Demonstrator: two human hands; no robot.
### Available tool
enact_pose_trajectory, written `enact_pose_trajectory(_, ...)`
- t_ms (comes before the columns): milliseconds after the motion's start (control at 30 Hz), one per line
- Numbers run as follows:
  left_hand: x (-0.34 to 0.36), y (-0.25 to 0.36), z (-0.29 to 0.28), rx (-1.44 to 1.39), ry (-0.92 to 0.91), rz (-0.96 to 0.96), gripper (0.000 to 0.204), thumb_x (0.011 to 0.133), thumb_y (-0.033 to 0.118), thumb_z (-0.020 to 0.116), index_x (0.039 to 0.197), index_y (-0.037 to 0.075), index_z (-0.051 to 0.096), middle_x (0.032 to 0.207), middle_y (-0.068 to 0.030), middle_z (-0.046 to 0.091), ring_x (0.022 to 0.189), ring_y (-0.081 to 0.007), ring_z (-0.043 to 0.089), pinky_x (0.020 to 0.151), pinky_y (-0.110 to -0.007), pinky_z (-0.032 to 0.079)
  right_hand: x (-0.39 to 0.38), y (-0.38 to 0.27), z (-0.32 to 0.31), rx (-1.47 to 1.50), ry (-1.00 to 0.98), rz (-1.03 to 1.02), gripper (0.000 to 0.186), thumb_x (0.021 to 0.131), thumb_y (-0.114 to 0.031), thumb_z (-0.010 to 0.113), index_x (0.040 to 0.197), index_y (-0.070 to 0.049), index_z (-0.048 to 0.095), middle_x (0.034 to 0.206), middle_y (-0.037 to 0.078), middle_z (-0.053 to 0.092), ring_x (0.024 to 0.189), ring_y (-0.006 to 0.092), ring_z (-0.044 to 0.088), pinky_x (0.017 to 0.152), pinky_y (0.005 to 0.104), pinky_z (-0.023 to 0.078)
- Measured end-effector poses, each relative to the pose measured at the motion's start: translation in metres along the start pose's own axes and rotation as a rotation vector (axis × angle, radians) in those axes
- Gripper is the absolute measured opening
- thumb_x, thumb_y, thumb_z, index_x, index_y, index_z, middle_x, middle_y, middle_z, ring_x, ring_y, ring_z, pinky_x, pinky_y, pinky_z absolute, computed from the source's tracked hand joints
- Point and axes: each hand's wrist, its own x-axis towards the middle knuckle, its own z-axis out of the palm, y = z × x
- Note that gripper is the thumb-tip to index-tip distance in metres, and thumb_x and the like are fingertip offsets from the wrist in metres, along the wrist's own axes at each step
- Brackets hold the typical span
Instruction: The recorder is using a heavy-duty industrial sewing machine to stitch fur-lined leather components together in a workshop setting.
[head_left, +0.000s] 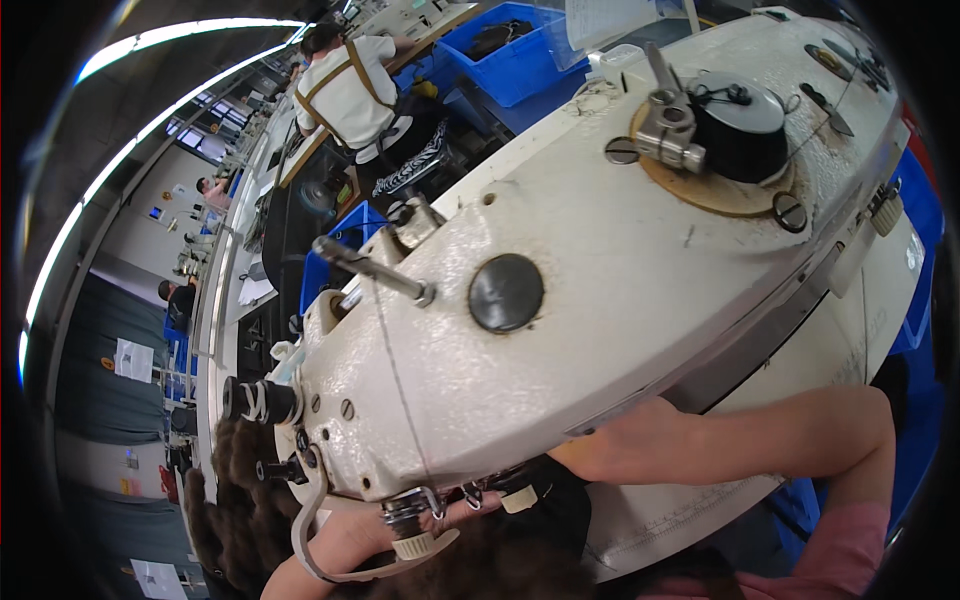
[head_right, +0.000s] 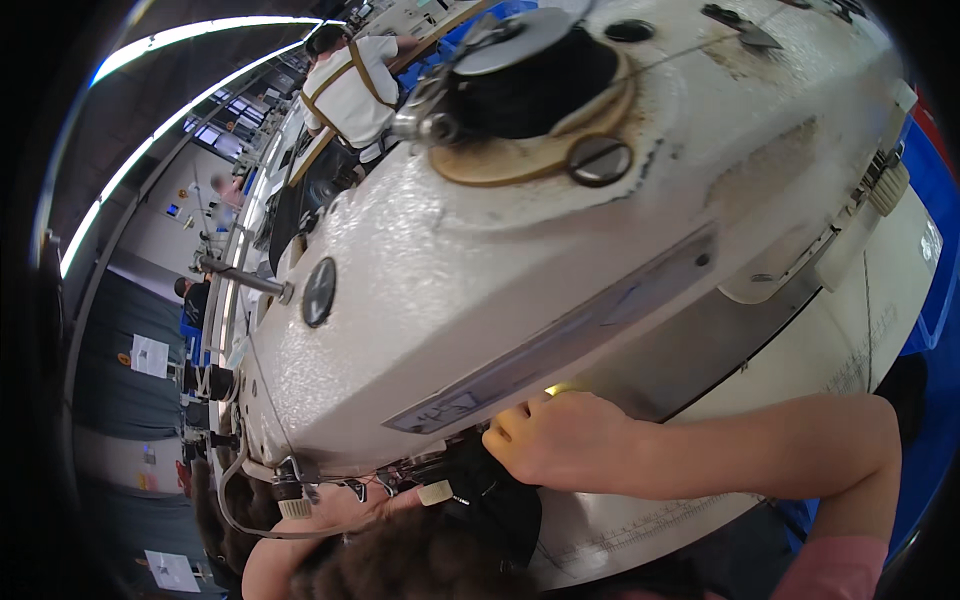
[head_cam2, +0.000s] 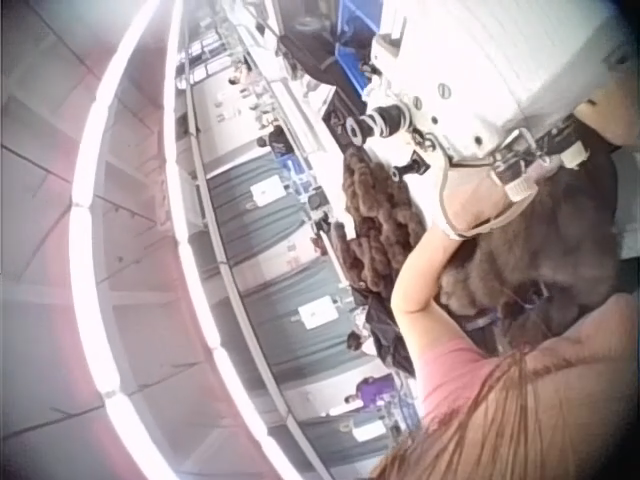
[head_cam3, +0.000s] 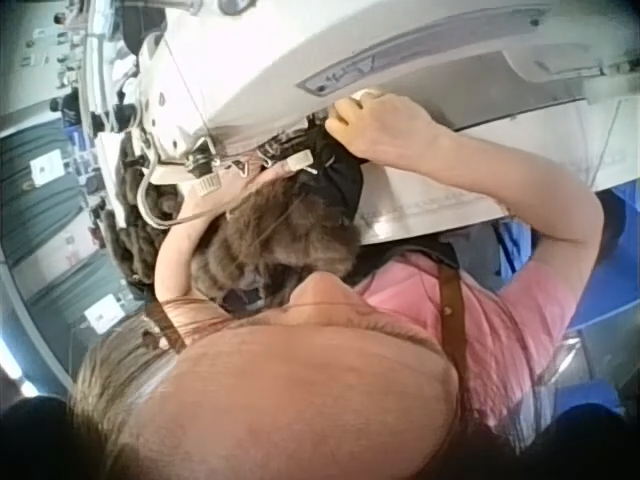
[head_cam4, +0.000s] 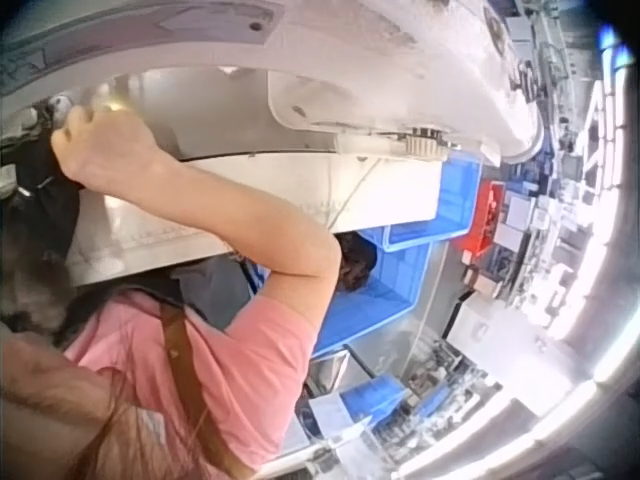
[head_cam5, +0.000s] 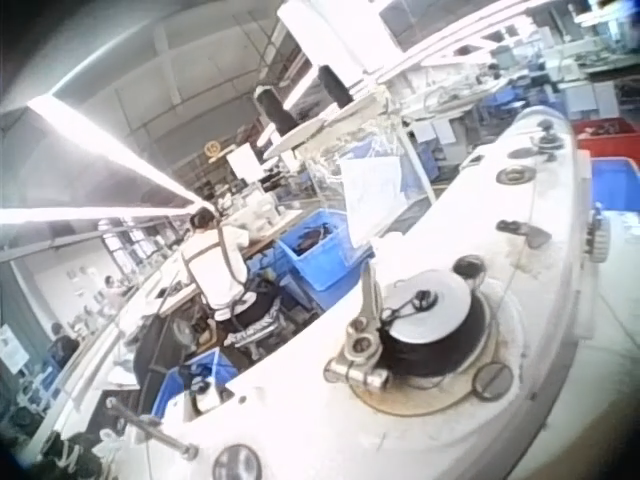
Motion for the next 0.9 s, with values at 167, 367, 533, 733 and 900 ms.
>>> enact_pose_trajectory(167,-0.001,-0.016,0.005,-0.114,-0.148,-0.166,0.051,0.102,0.020,0.042,0.150,0.012,0.026,0.132,-0.0168,0.048,0.115,-0.0261,0.052,0.089,-0.034,0.051,-0.003,0.004,0.012,-0.064,0.017,0.065,0.014,0.069,-0.015,0.063,0.079,-0.005,0.059,0.074,0.007,0.055,0.068,0.0182,0.058,0.052,0.0282,0.051)
enact_pose_trajectory(367,-0.007,-0.028,0.008,-0.254,-0.294,-0.401,0.051,0.102,0.021,0.044,0.149,0.011,0.028,0.131,-0.0171,0.049,0.115,-0.0260,0.052,0.088,-0.034,0.051,0.002,0.007,-0.004,-0.286,-0.009,0.030,0.012,0.073,-0.019,0.060,0.078,-0.008,0.062,0.078,0.003,0.054,0.087,0.0211,0.052,0.080,0.0346,0.045)
enact_pose_trajectory(533,-0.026,-0.027,0.007,-0.399,-0.345,-0.603,0.051,0.101,0.021,0.046,0.149,0.010,0.030,0.131,-0.0173,0.050,0.115,-0.0259,0.053,0.088,-0.034,0.050,0.008,-0.003,-0.013,-0.149,-0.086,-0.245,0.018,0.076,-0.014,0.057,0.091,-0.006,0.063,0.093,0.012,0.064,0.083,0.0271,0.063,0.065,0.0361,0.049)
enact_pose_trajectory(733,-0.003,0.080,-0.021,-0.287,0.454,0.112,0.012,0.085,0.011,0.070,0.092,0.001,0.071,0.088,-0.0119,0.065,0.081,-0.0263,0.061,0.071,-0.035,0.051,0.027,-0.023,-0.035,1.169,-0.621,0.503,0.070,0.096,-0.059,0.042,0.099,0.007,0.061,0.089,0.018,0.068,0.082,0.0368,0.065,0.070,0.0425,0.050)
enact_pose_trajectory(900,-0.055,0.103,0.003,-0.095,0.755,0.155,0.005,0.076,0.003,0.074,0.074,0.002,0.070,0.078,-0.0058,0.064,0.068,-0.0225,0.060,0.057,-0.031,0.049,0.027,-0.086,-0.035,1.294,-0.656,0.458,0.120,0.076,-0.074,0.060,0.144,0.013,0.015,0.121,0.035,0.054,0.117,0.0372,0.055,0.097,0.0382,0.045)
